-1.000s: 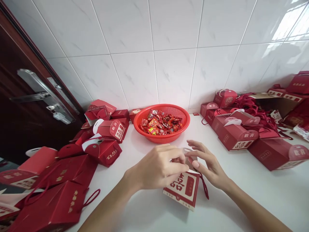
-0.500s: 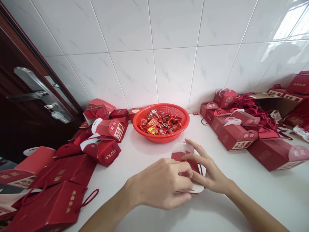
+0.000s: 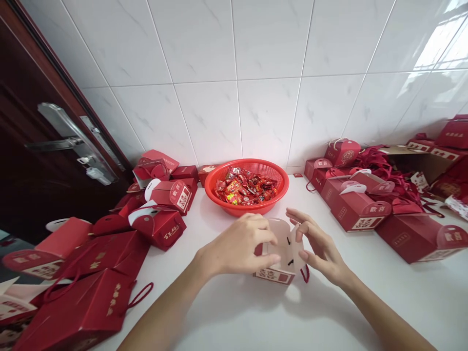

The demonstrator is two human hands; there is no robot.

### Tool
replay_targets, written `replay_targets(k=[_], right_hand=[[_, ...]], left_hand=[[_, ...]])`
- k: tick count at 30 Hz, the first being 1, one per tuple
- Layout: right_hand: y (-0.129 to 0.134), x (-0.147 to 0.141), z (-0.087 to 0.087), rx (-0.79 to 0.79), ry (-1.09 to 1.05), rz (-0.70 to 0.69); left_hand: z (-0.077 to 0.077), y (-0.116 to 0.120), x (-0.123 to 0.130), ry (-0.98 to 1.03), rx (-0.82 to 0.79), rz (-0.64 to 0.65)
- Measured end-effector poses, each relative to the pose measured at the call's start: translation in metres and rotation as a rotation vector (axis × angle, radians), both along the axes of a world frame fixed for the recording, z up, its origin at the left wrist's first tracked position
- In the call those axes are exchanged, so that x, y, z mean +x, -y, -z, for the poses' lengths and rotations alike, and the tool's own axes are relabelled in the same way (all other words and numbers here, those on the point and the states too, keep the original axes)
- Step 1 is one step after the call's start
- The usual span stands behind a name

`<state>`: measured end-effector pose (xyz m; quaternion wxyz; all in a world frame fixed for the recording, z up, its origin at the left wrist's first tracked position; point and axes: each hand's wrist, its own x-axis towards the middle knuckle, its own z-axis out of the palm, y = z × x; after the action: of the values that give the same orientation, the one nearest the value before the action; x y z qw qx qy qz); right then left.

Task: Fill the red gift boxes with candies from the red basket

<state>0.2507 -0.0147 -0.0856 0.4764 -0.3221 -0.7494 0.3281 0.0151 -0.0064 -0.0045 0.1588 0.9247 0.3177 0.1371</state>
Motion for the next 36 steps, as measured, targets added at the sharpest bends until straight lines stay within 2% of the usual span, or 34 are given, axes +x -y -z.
replay_targets(k=[2, 5, 8, 16, 22, 28, 34, 36], right_hand=[[-0.003, 0.006, -0.002, -0.025, 0.070, -0.006], [-0.007, 0.012, -0.003, -0.078, 0.202, -0.008], [-0.007, 0.012, -0.002, -0.073, 0.295, -0.028], [-0.010, 0.004, 0.014, 0.046, 0.423, -0.098], [-0.010, 0.005, 0.019, 0.007, 0.386, -0.099], [-0.009, -0.001, 0.015, -0.074, 0.321, -0.043], [-0.002, -0.007, 0.017, -0.176, 0.281, 0.039], [-0.001, -0.009, 0.017, -0.205, 0.287, 0.082]], left_hand=[[-0.008, 0.001, -0.011, -0.084, -0.031, -0.114], [-0.015, 0.003, -0.025, -0.220, -0.179, -0.268], [-0.015, 0.003, -0.031, -0.283, -0.296, -0.341], [0.002, -0.013, -0.026, -0.336, -0.413, -0.247], [0.009, -0.024, -0.027, -0.267, -0.512, -0.193], [0.006, -0.024, -0.032, -0.237, -0.436, -0.255], [0.009, -0.028, -0.035, -0.238, -0.374, -0.144], [0.009, -0.029, -0.035, -0.219, -0.327, -0.142]])
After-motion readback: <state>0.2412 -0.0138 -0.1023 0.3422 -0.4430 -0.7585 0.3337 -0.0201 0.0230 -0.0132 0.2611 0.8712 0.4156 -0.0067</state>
